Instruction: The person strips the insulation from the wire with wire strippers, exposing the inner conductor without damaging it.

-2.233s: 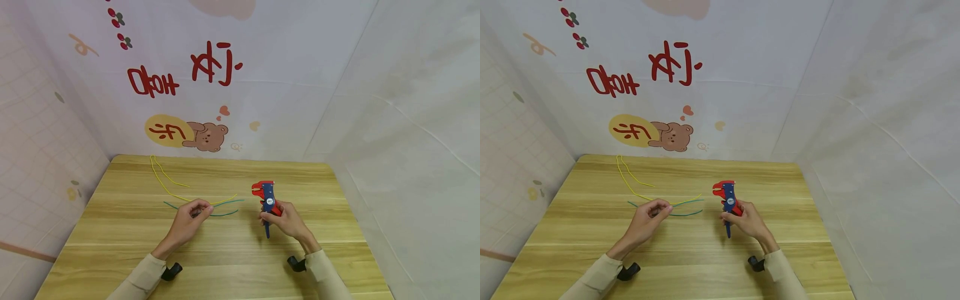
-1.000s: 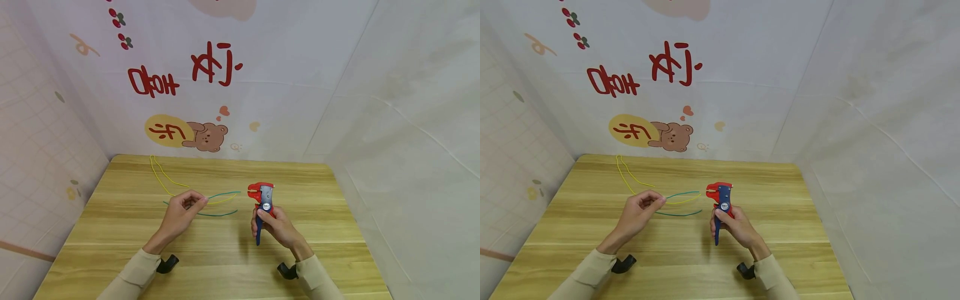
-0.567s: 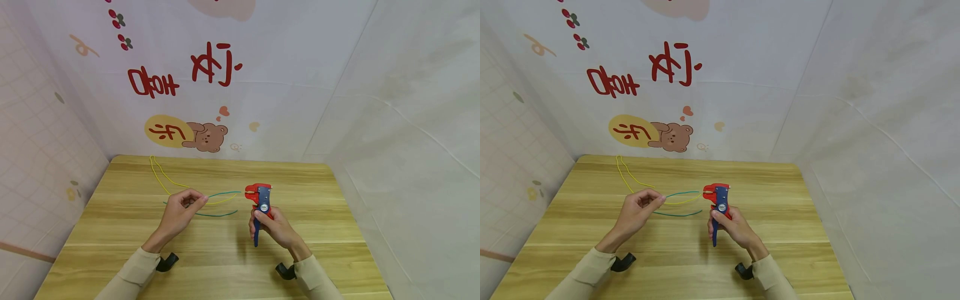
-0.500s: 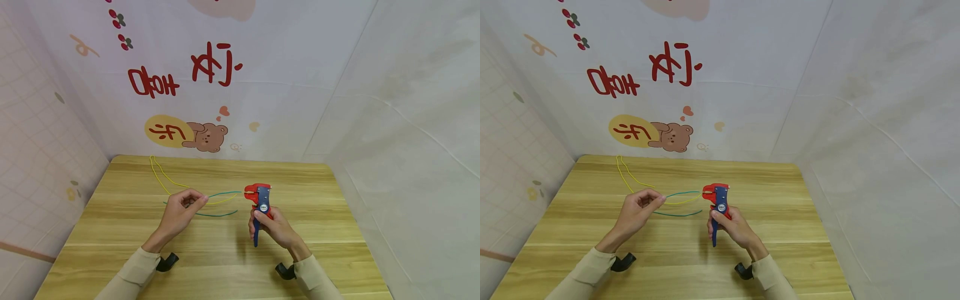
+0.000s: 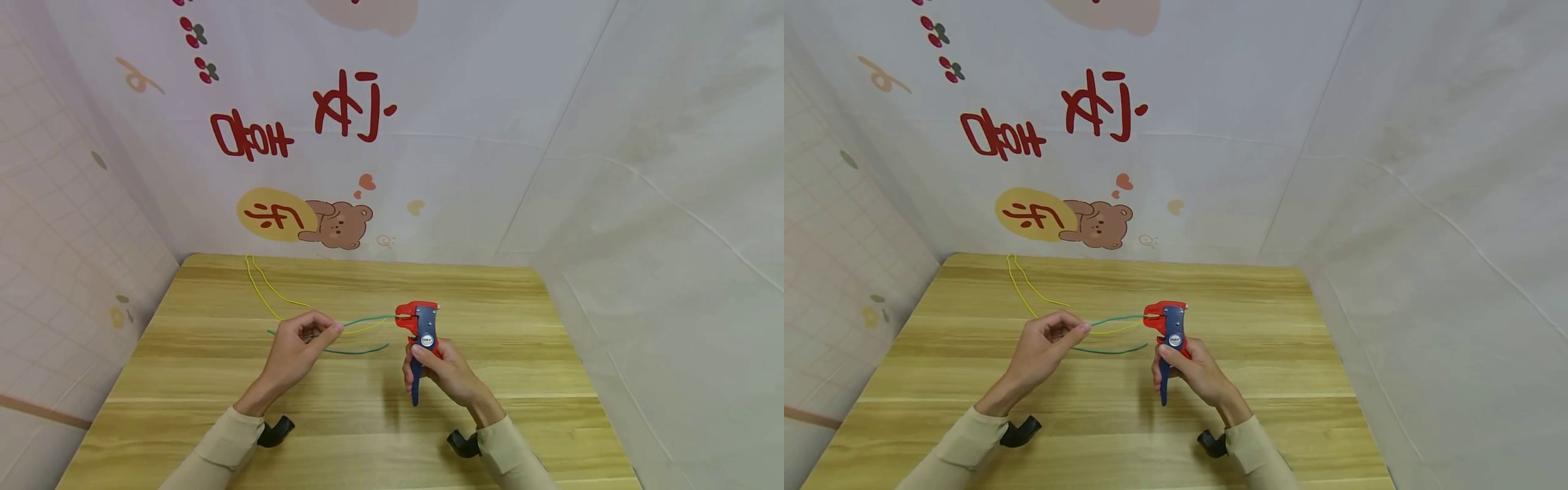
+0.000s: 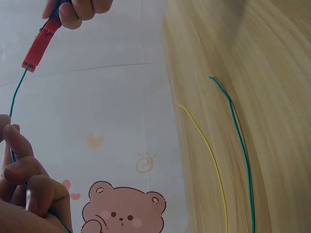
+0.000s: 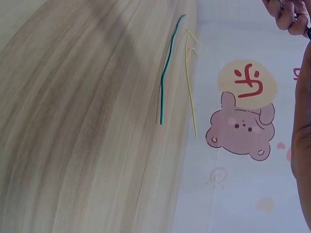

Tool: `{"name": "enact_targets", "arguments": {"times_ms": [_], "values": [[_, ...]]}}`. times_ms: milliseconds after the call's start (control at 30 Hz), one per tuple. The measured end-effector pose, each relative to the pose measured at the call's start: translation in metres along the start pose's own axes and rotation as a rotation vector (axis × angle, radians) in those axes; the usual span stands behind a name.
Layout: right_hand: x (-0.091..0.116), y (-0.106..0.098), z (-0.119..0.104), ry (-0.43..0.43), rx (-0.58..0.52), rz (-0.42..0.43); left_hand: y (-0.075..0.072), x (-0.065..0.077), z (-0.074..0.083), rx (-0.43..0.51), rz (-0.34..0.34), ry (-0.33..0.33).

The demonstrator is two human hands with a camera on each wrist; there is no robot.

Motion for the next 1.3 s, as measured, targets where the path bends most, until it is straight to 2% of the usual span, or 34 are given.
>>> {"name": "enact_targets", "arguments": {"times_ms": [200, 567, 1300], "values": [[-0.001, 0.001, 0.000, 0.001, -0.002, -0.003, 0.003, 0.001, -0.001, 0.005, -0.005, -0.009], [-0.003, 0.003, 0.002, 0.005, 0.058, 0.000, 0.009, -0.001, -0.004, 0.003, -0.020, -0.037], [-0.006, 0.007, 0.003, -0.020, 0.080, -0.004, 0.013, 0.001, -0.002, 0.028, -0.043, -0.020]]}}
Point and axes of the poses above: each hand's wrist, its own x-axis away from the middle knuckle, its own y-axis out of the palm, z = x × y, the point moved 8 cm from there along -x, towards the middle knuckle, and after that the axes turned 5 degrees about y, right-handed, at the moved point
